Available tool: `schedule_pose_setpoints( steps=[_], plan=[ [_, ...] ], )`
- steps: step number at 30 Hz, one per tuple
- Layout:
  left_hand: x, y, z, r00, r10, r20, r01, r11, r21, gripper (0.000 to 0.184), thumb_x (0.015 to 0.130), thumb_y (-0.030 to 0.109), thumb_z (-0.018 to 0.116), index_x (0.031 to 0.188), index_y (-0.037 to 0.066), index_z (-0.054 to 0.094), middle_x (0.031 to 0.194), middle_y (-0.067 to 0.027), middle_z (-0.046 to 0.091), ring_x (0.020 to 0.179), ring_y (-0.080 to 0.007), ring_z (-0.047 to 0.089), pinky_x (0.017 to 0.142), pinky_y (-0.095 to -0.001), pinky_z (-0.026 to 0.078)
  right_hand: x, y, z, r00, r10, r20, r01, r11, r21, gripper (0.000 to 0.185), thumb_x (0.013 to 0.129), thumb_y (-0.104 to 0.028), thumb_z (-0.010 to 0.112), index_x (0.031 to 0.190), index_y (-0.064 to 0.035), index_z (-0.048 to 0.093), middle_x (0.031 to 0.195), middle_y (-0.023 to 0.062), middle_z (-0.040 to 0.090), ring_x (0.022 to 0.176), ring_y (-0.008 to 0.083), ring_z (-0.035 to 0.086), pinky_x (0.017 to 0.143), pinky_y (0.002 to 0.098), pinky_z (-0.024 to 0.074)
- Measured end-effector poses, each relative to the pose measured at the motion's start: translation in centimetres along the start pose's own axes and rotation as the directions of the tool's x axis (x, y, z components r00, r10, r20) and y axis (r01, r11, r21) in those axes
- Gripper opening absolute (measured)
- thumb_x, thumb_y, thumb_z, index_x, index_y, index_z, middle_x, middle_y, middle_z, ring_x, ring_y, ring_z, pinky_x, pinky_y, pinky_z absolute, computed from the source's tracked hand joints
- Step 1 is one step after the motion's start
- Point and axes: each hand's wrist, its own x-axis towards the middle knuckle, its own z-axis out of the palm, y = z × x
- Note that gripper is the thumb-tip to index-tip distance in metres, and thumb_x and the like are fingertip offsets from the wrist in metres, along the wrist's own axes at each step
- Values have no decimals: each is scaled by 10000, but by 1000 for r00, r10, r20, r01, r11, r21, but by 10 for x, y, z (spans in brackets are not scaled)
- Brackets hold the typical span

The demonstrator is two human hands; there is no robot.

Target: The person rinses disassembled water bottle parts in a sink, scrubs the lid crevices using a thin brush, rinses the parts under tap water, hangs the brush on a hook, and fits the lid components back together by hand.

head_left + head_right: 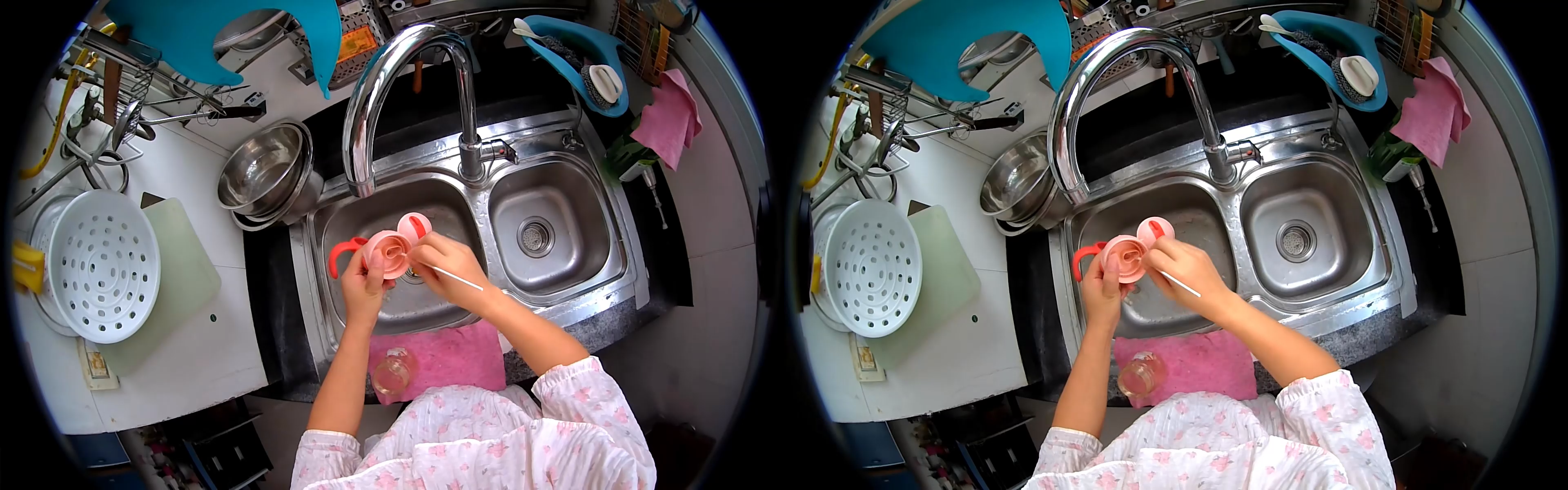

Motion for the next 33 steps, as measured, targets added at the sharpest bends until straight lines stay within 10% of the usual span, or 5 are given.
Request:
schedule_pose_setpoints(
  steps=[18,33],
  plan=[
    [-1,-10,2,965,262,12,-257,937,236,416,820,247,662,1102,-38,550,956,-86,590,785,-129,590,640,-243,509,5,-7,14,990,-18,-139,10,998,-61,140,731,-2,669,824,-34,569,741,88,561,602,251,570,520,324,455],
    [-5,5,-2,988,154,-4,-151,972,182,408,809,225,669,1101,-35,551,966,-101,606,852,-151,590,712,-263,491,9,-5,13,963,200,-178,-176,974,142,100,777,-50,648,812,-40,555,744,106,556,604,274,567,523,346,447]
  ],
)
